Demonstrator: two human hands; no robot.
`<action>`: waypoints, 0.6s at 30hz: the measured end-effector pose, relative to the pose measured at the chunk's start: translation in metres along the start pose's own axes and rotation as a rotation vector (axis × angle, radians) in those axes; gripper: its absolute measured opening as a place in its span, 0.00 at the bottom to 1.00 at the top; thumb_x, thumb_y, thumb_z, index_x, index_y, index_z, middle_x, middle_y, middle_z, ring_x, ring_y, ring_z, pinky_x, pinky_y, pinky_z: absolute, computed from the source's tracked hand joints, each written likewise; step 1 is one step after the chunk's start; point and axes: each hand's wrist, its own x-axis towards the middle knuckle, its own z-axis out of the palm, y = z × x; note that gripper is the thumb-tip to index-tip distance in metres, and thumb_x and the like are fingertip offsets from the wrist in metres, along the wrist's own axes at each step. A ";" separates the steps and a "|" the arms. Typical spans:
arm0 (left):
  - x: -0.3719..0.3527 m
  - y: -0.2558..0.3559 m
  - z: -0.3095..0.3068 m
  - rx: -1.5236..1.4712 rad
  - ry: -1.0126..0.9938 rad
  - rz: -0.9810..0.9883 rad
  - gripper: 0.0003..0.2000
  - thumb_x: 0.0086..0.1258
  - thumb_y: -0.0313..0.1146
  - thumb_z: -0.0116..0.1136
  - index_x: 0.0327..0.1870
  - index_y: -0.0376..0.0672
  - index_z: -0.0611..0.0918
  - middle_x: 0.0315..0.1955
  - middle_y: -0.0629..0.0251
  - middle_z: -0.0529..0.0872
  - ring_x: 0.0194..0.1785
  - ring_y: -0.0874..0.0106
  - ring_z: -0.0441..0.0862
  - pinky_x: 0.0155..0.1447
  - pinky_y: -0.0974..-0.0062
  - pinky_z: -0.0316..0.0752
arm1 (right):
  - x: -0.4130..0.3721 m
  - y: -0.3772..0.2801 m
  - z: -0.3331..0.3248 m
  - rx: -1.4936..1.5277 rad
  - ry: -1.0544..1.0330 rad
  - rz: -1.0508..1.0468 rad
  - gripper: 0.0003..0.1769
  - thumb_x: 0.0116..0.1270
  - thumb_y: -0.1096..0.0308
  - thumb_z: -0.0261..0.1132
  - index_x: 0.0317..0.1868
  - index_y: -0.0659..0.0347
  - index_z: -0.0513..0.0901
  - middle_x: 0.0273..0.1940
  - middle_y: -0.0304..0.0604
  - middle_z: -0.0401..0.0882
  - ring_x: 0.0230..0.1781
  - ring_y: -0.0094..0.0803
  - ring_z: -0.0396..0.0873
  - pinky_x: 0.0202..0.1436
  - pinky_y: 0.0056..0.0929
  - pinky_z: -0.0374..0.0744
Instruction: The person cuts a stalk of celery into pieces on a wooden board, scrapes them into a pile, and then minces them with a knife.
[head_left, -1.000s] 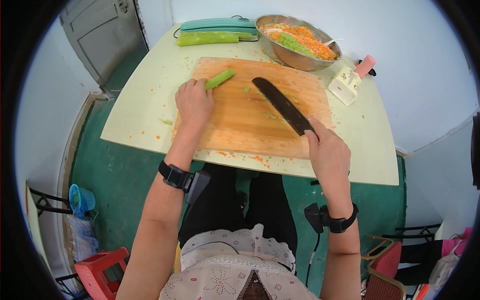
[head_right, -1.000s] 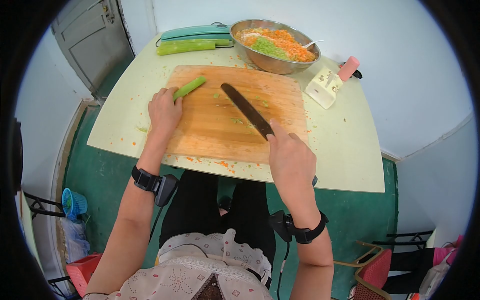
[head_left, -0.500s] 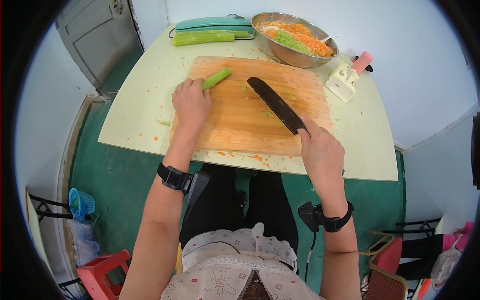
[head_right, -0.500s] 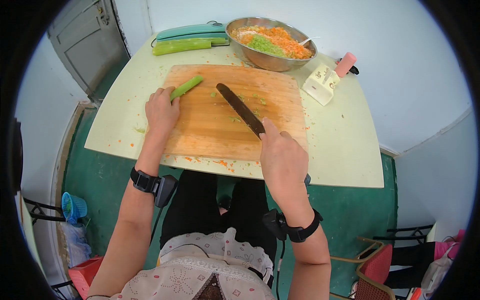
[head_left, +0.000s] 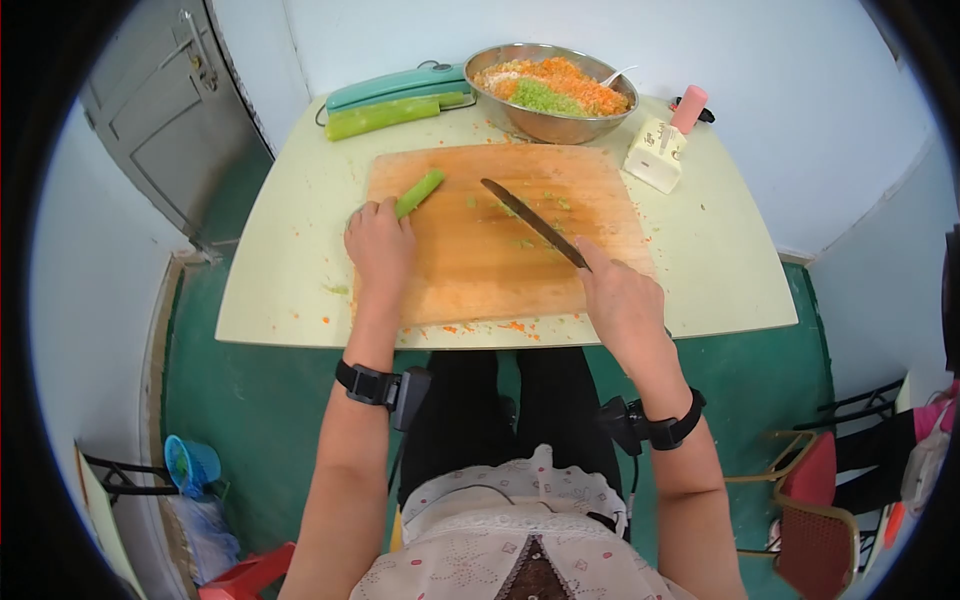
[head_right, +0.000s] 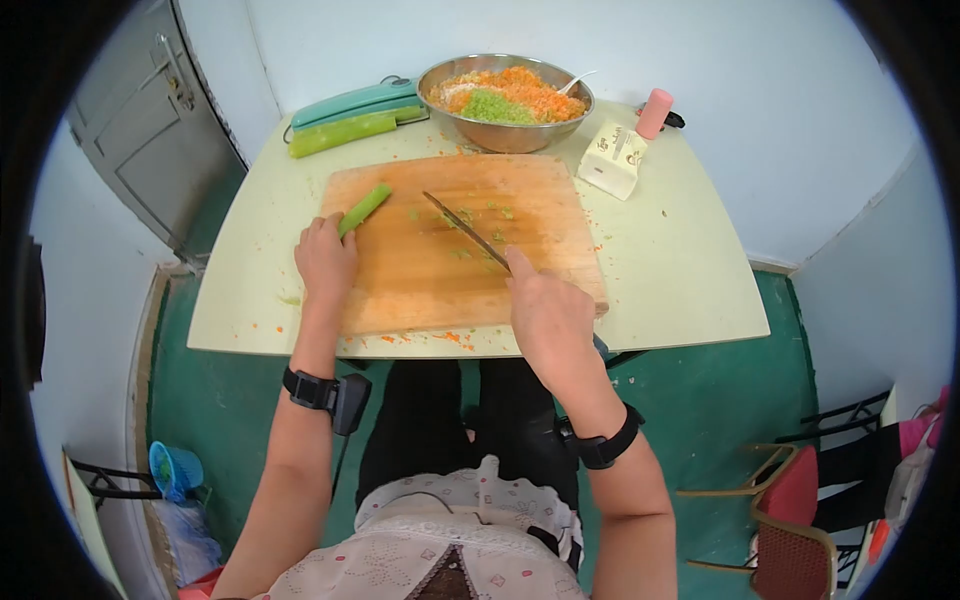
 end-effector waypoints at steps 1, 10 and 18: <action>0.000 0.000 0.000 0.005 -0.002 0.001 0.15 0.60 0.32 0.61 0.49 0.43 0.81 0.41 0.61 0.81 0.46 0.60 0.78 0.47 0.61 0.72 | 0.002 -0.001 -0.001 -0.009 -0.010 -0.011 0.16 0.67 0.66 0.57 0.54 0.60 0.76 0.25 0.52 0.80 0.26 0.48 0.81 0.30 0.43 0.77; -0.002 -0.003 0.006 -0.135 0.073 0.044 0.12 0.56 0.29 0.63 0.42 0.39 0.82 0.35 0.57 0.81 0.44 0.58 0.78 0.47 0.60 0.71 | 0.002 -0.018 -0.012 0.071 -0.057 0.022 0.10 0.69 0.67 0.55 0.45 0.64 0.72 0.23 0.53 0.80 0.27 0.51 0.81 0.30 0.45 0.77; -0.002 0.004 -0.014 -0.117 -0.049 0.041 0.16 0.59 0.29 0.61 0.48 0.37 0.81 0.42 0.55 0.81 0.48 0.56 0.77 0.52 0.61 0.72 | 0.015 -0.041 -0.021 0.159 -0.193 0.064 0.10 0.68 0.69 0.53 0.43 0.68 0.70 0.23 0.55 0.79 0.27 0.51 0.81 0.31 0.45 0.77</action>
